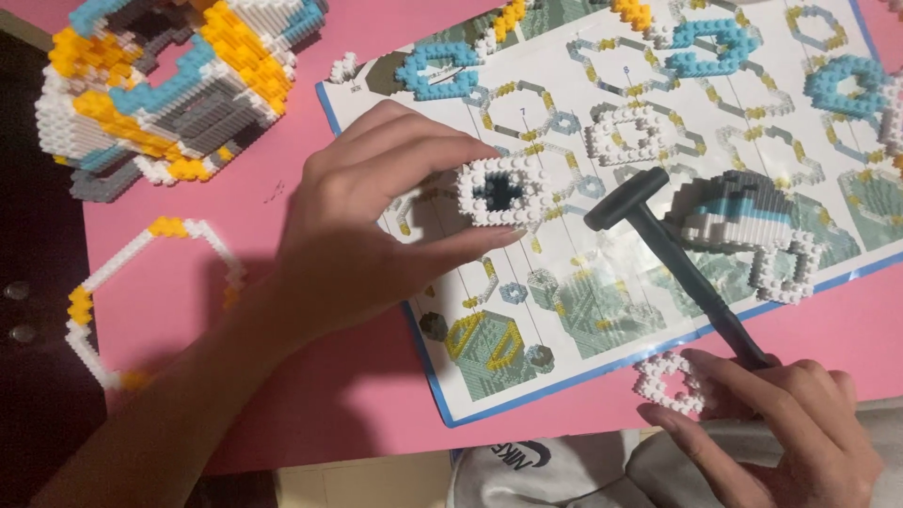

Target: Assembling a 3D model using plastic connector blocks and a toy hammer according to instructions.

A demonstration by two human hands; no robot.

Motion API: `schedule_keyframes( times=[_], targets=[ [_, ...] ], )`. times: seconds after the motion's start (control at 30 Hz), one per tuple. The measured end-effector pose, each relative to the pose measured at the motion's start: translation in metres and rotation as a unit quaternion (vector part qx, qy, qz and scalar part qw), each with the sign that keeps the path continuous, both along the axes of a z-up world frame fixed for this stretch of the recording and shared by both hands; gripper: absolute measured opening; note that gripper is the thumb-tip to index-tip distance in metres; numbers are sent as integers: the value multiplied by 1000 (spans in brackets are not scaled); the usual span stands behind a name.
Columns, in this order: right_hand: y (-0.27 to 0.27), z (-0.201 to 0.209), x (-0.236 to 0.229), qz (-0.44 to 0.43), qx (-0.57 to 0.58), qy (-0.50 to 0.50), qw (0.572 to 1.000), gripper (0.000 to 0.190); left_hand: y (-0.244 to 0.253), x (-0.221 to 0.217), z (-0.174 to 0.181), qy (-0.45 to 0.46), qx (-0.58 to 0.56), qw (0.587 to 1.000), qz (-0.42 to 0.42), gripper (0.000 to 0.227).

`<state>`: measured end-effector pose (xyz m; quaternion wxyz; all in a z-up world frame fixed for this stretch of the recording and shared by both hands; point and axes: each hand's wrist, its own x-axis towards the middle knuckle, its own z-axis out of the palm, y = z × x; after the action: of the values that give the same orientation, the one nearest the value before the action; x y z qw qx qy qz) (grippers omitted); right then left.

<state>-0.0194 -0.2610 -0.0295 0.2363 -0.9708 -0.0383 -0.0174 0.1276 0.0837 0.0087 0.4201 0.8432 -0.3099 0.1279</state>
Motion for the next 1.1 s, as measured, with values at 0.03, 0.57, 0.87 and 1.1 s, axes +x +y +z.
schedule_keyframes(
  times=[0.03,0.57,0.87,1.1],
  targets=[
    [-2,-1,-1,6,-14,4,1000,70,0,-1,1,4,2,1000,-1,44],
    [-20,-4,-2,21,-19,22,999,68,-9,-18,16,47,20,995,-87,36],
    [-42,-13,-18,-15,61,25,998,71,-48,-74,-9,119,-49,987,-95,52],
    [-24,-3,-1,71,104,-15,992,47,-50,-79,-4,147,-25,987,-56,57]
  ],
)
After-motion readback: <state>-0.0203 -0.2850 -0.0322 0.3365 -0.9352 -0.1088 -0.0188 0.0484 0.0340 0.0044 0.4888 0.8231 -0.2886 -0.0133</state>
